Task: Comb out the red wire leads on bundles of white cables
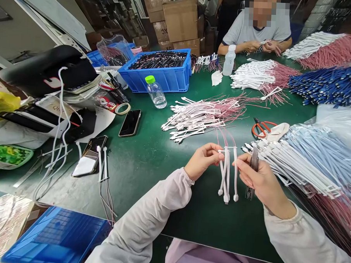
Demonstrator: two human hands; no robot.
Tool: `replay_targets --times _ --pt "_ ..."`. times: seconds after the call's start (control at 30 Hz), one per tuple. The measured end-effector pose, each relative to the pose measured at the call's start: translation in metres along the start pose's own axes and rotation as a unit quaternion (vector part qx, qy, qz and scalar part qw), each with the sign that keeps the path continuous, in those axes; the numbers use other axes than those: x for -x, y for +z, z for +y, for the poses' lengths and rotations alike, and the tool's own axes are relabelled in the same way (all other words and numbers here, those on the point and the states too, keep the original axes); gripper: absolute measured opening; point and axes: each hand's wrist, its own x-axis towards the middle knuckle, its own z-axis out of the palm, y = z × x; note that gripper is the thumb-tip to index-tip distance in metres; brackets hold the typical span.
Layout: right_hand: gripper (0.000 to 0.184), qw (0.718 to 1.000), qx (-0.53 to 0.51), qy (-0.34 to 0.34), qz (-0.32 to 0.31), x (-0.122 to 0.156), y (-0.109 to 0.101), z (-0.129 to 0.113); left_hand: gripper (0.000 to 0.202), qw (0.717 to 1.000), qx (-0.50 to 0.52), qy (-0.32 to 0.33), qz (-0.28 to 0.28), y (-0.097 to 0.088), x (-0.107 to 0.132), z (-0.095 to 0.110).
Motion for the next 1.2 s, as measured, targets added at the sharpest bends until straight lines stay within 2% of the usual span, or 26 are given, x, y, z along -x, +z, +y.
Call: replay_targets --times 0.23,0.33,0.4,0.47,0.53,0.6,0.67,0.7,0.77,0.83,0.93,1.0,1.07,1.2 --pt "0.027 0.999 0.047 0.008 -0.021 0.0 0.002 0.005 0.04 0.996 0.082 0.007 -0.022 -0.001 0.0 -0.004" --pt "0.027 0.992 0.122 -0.016 -0.001 0.002 0.002 0.0 0.038 0.996 0.082 0.011 -0.015 0.0 -0.001 -0.004" --pt "0.023 0.965 0.243 -0.08 0.061 0.005 0.004 -0.002 0.036 0.997 0.069 0.018 0.003 0.0 -0.001 -0.004" --pt "0.02 0.904 0.372 -0.174 0.122 0.007 0.007 -0.002 0.035 0.998 0.05 0.025 0.015 0.001 -0.001 -0.005" --pt "0.017 0.849 0.443 -0.26 0.122 0.009 0.011 0.0 0.037 0.999 0.03 0.03 0.004 0.003 -0.001 -0.007" --pt "0.017 0.834 0.453 -0.307 0.077 0.01 0.016 0.003 0.037 0.999 0.017 0.033 -0.017 0.005 -0.001 -0.009" --pt "0.017 0.85 0.427 -0.303 0.05 0.011 0.019 0.004 0.034 0.999 0.019 0.026 -0.029 0.006 0.0 -0.01" --pt "0.018 0.866 0.41 -0.28 0.058 0.01 0.019 0.004 0.032 0.999 0.028 0.017 -0.03 0.006 0.0 -0.01" --pt "0.019 0.903 0.367 -0.2 0.097 0.008 0.016 0.003 0.031 0.997 0.061 -0.01 -0.035 0.004 0.001 -0.008" --pt "0.022 0.942 0.305 -0.101 0.102 0.005 0.011 0.002 0.031 0.993 0.102 -0.04 -0.054 0.003 0.002 -0.006" --pt "0.027 0.985 0.172 0.011 0.019 0.001 0.005 0.004 0.029 0.983 0.144 -0.066 -0.094 0.002 0.003 -0.004" --pt "0.03 0.995 0.078 0.057 -0.028 0.0 0.004 0.004 0.03 0.979 0.158 -0.071 -0.107 0.002 0.004 -0.004" --pt "0.031 0.995 0.007 0.084 -0.048 0.0 0.004 0.003 0.03 0.976 0.169 -0.076 -0.115 0.001 0.004 -0.005" --pt "0.035 0.99 -0.059 0.114 -0.064 0.0 0.004 -0.001 0.028 0.972 0.185 -0.081 -0.121 0.0 0.005 -0.004"
